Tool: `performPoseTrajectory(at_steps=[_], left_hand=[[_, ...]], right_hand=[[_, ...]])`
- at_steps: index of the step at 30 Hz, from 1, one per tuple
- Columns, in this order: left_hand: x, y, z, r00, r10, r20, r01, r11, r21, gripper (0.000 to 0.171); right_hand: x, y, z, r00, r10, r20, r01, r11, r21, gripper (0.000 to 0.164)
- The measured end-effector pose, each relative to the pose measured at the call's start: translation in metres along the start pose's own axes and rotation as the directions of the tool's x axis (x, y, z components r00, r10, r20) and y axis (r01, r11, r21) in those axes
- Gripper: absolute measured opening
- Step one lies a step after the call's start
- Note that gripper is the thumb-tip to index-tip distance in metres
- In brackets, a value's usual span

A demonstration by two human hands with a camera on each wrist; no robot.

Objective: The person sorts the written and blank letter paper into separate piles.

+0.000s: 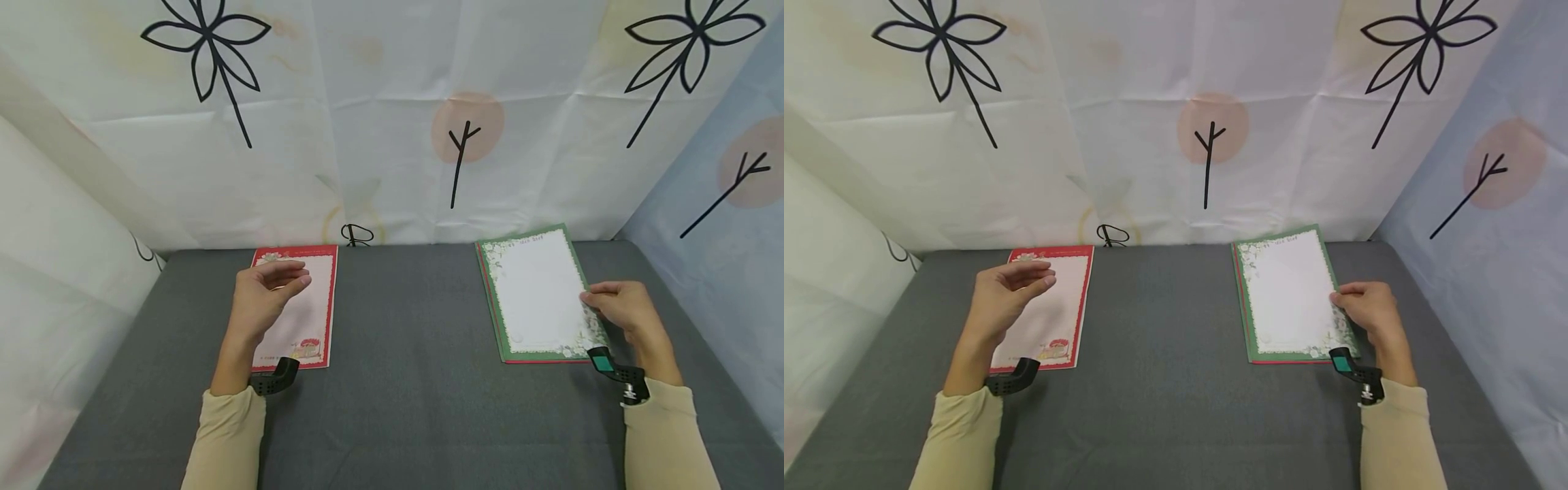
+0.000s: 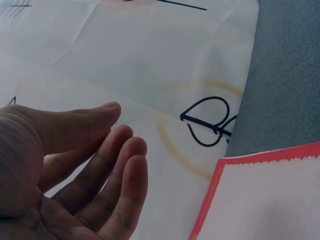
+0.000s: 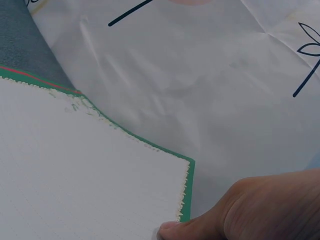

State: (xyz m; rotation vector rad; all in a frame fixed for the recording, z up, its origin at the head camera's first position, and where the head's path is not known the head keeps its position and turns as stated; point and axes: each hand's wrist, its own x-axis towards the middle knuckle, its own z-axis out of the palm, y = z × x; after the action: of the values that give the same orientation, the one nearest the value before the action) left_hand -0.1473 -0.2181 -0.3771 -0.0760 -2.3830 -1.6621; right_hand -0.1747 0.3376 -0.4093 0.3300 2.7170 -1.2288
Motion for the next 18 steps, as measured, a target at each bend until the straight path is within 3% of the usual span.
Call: performPoseTrajectory(at_steps=[18], left_hand=[[-0.0001,0.0025,0.0073,0.999,0.030,0.025,-0.030,1.000,-0.004,0.028]], right_hand=[[-0.0021,-0.0054,0.0023,1.000,0.026,0.017,-0.024,0.995,-0.098,0.055]])
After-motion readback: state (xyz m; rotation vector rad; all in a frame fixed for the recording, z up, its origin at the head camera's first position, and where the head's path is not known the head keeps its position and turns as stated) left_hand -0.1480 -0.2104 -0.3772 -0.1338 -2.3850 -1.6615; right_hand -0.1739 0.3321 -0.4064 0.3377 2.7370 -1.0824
